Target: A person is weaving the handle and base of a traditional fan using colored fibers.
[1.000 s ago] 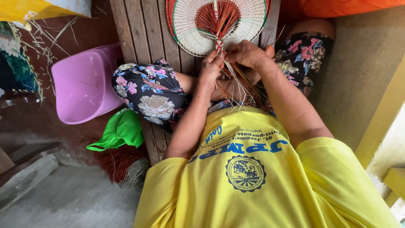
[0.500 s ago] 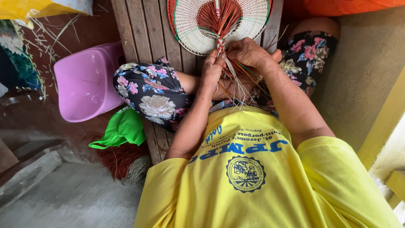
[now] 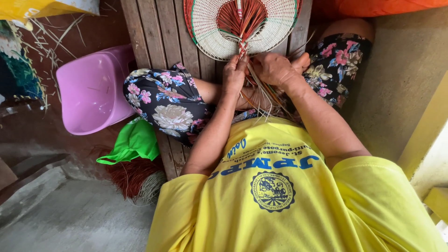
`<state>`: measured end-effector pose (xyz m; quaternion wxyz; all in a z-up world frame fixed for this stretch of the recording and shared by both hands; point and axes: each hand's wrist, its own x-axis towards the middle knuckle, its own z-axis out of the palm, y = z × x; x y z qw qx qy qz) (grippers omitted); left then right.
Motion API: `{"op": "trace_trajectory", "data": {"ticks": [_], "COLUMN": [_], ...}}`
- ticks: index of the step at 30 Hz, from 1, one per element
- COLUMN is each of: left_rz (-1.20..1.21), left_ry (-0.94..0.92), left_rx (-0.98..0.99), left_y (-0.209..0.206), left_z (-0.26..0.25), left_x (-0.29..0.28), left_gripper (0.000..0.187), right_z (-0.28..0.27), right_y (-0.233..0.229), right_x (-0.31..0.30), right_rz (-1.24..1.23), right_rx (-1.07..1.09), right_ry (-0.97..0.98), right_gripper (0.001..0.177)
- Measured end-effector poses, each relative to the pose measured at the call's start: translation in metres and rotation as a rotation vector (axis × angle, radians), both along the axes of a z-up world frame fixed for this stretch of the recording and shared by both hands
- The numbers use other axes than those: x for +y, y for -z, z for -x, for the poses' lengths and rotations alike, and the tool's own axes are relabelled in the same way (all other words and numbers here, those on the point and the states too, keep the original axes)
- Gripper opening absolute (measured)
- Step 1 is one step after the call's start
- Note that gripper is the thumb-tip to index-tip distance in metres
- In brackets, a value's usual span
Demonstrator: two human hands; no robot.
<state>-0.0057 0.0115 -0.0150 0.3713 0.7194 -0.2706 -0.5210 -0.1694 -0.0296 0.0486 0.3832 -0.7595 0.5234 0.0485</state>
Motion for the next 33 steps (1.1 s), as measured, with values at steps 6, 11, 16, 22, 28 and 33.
{"op": "trace_trajectory", "data": {"ticks": [6, 11, 16, 22, 28, 33], "left_rz": [-0.027, -0.084, -0.154, -0.375, -0.342, -0.233], "left_ry": [-0.019, -0.109, 0.157, 0.525, 0.672, 0.628], "left_rx": [0.105, 0.32, -0.19, -0.513, -0.737, -0.697], "left_y": [-0.037, -0.044, 0.011, -0.015, -0.05, -0.113], "left_z": [0.002, -0.002, -0.014, -0.027, -0.031, -0.007], "left_x": [0.001, -0.001, 0.002, -0.014, -0.019, -0.031], "left_gripper": [0.022, 0.015, 0.015, 0.026, 0.029, 0.023], "right_z": [-0.017, -0.019, -0.018, -0.025, -0.03, -0.028], "right_y": [-0.054, -0.009, 0.061, 0.035, 0.062, 0.088], "right_x": [-0.021, -0.018, 0.002, 0.004, 0.005, 0.019], "right_rz": [-0.392, -0.548, -0.159, 0.016, 0.068, 0.173], "right_rx": [-0.354, -0.404, -0.025, 0.212, 0.328, 0.338], "right_ry": [0.239, 0.366, 0.157, 0.069, -0.011, -0.03], "right_gripper": [0.048, 0.018, 0.034, 0.041, 0.044, 0.048]}}
